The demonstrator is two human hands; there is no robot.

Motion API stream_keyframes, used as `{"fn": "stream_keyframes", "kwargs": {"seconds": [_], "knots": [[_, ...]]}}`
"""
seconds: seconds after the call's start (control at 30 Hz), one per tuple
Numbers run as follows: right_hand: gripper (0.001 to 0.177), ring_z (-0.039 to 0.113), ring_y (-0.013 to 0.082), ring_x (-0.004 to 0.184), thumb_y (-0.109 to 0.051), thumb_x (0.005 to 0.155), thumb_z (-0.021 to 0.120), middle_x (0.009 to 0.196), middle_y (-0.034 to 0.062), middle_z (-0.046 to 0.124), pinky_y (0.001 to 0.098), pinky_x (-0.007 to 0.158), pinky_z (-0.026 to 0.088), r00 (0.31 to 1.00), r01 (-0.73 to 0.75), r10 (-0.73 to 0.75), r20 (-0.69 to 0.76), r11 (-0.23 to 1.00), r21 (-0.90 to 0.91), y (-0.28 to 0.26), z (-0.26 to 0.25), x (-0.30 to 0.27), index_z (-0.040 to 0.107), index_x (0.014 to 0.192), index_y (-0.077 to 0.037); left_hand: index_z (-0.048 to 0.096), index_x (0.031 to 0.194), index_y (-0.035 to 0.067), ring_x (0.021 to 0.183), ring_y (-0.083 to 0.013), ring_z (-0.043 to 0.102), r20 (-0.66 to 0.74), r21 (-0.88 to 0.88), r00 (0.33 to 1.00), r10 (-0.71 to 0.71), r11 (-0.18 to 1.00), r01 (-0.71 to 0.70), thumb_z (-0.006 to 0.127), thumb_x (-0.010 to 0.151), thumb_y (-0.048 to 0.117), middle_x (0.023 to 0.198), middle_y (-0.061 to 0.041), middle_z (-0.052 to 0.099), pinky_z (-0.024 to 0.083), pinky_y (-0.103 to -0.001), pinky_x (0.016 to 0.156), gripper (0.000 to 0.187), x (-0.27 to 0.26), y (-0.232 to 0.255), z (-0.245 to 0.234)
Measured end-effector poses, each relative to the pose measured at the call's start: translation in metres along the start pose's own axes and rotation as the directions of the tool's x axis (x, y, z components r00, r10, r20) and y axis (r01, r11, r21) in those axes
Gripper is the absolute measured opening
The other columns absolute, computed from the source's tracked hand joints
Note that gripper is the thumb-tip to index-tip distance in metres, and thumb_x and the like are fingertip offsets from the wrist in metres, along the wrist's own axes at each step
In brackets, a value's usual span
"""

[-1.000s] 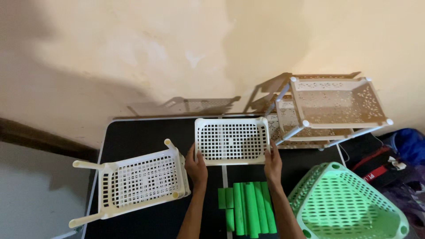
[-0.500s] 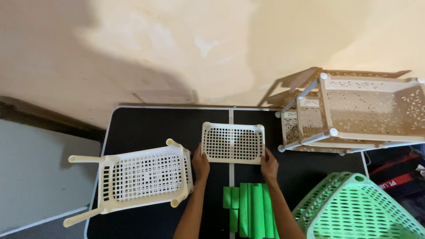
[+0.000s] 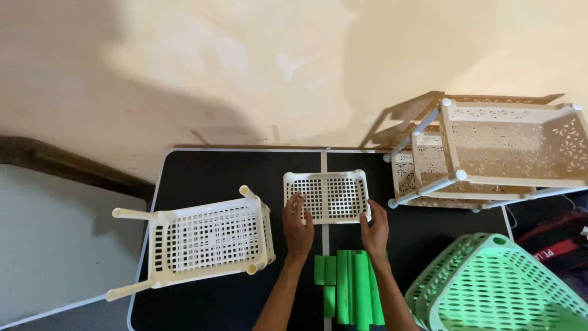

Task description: The person assembles a small plastic storage rack by inserting green and white plastic rods into the holes of white plastic baskets. The person repeatedly inserts and removes rods to fit them into the basket corners, then stacks the baskets to form a multi-tier rack.

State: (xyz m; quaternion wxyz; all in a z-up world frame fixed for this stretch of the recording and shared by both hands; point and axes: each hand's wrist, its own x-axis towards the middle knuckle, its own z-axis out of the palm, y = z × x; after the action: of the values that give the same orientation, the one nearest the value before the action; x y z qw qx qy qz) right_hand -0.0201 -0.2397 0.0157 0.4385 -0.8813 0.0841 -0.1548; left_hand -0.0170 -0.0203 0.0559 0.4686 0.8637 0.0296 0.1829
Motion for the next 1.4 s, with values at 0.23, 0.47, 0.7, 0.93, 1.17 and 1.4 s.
{"fn": "stream_keyframes", "kwargs": {"seconds": [0.23, 0.47, 0.7, 0.93, 1.17, 1.4], "knots": [[0.044, 0.062, 0.0258, 0.125, -0.011, 0.1, 0.063, 0.14, 0.0169, 0.056, 0.0367, 0.102, 0.054, 0.998, -0.03, 0.004, 0.065, 0.915, 0.403, -0.103, -0.03, 0.002, 0.054, 0.142, 0.0, 0.061, 0.134, 0.003, 0.127, -0.0314, 0.064, 0.202, -0.425, 0.932, 0.3, 0.884, -0.192, 0.056, 0.104, 0.008, 0.134, -0.016, 0.064, 0.053, -0.041, 0.109, 0.031, 0.006, 0.116, -0.06], [0.048, 0.062, 0.0235, 0.125, -0.011, 0.1, 0.062, 0.14, 0.0166, 0.06, 0.0346, 0.104, 0.051, 0.998, 0.026, -0.049, 0.033, 0.868, 0.496, -0.189, -0.058, -0.027, 0.053, 0.145, 0.0, 0.062, 0.135, 0.004, 0.123, -0.0264, 0.067, 0.111, -0.488, 0.85, 0.515, 0.773, -0.405, 0.059, 0.103, 0.004, 0.133, -0.014, 0.066, 0.058, -0.038, 0.106, 0.032, 0.007, 0.162, -0.157], [0.046, 0.057, 0.0235, 0.133, -0.017, 0.103, 0.061, 0.143, 0.0163, 0.059, 0.0358, 0.11, 0.048, 0.983, 0.152, -0.181, 0.004, 0.84, 0.52, -0.275, -0.054, -0.066, 0.053, 0.145, 0.001, 0.064, 0.132, 0.004, 0.111, -0.0225, 0.072, -0.038, -0.402, 0.872, 0.488, 0.792, -0.46, 0.063, 0.101, 0.004, 0.125, -0.013, 0.069, 0.06, -0.035, 0.097, 0.031, 0.025, 0.127, -0.28], [0.046, 0.056, 0.0244, 0.136, -0.019, 0.102, 0.062, 0.144, 0.0138, 0.06, 0.0376, 0.111, 0.046, 0.963, 0.188, -0.265, 0.041, 0.777, 0.601, -0.339, 0.0, -0.107, 0.055, 0.144, -0.001, 0.066, 0.127, 0.002, 0.109, -0.0222, 0.073, -0.169, -0.278, 0.945, 0.279, 0.907, -0.317, 0.063, 0.098, 0.002, 0.123, -0.013, 0.071, 0.06, -0.033, 0.09, 0.028, 0.004, 0.042, -0.399], [0.049, 0.058, 0.0257, 0.135, -0.019, 0.098, 0.064, 0.143, 0.0141, 0.062, 0.0392, 0.109, 0.049, 0.975, 0.092, -0.188, 0.121, 0.832, 0.547, -0.348, 0.035, -0.131, 0.056, 0.143, -0.002, 0.065, 0.125, 0.001, 0.109, -0.0238, 0.073, -0.205, -0.368, 0.959, 0.194, 0.893, -0.26, 0.066, 0.097, 0.003, 0.121, -0.013, 0.071, 0.059, -0.034, 0.091, 0.028, -0.001, -0.023, -0.433], [0.064, 0.053, 0.0297, 0.136, -0.024, 0.091, 0.072, 0.147, 0.0177, 0.056, 0.0463, 0.108, 0.049, 0.981, 0.06, -0.139, 0.136, 0.88, 0.47, -0.282, 0.058, -0.132, 0.049, 0.147, -0.002, 0.052, 0.142, 0.002, 0.131, -0.0303, 0.055, -0.179, -0.322, 0.969, 0.169, 0.921, -0.22, 0.071, 0.093, 0.018, 0.144, -0.019, 0.054, 0.048, -0.042, 0.104, 0.055, -0.032, -0.083, -0.404]]}}
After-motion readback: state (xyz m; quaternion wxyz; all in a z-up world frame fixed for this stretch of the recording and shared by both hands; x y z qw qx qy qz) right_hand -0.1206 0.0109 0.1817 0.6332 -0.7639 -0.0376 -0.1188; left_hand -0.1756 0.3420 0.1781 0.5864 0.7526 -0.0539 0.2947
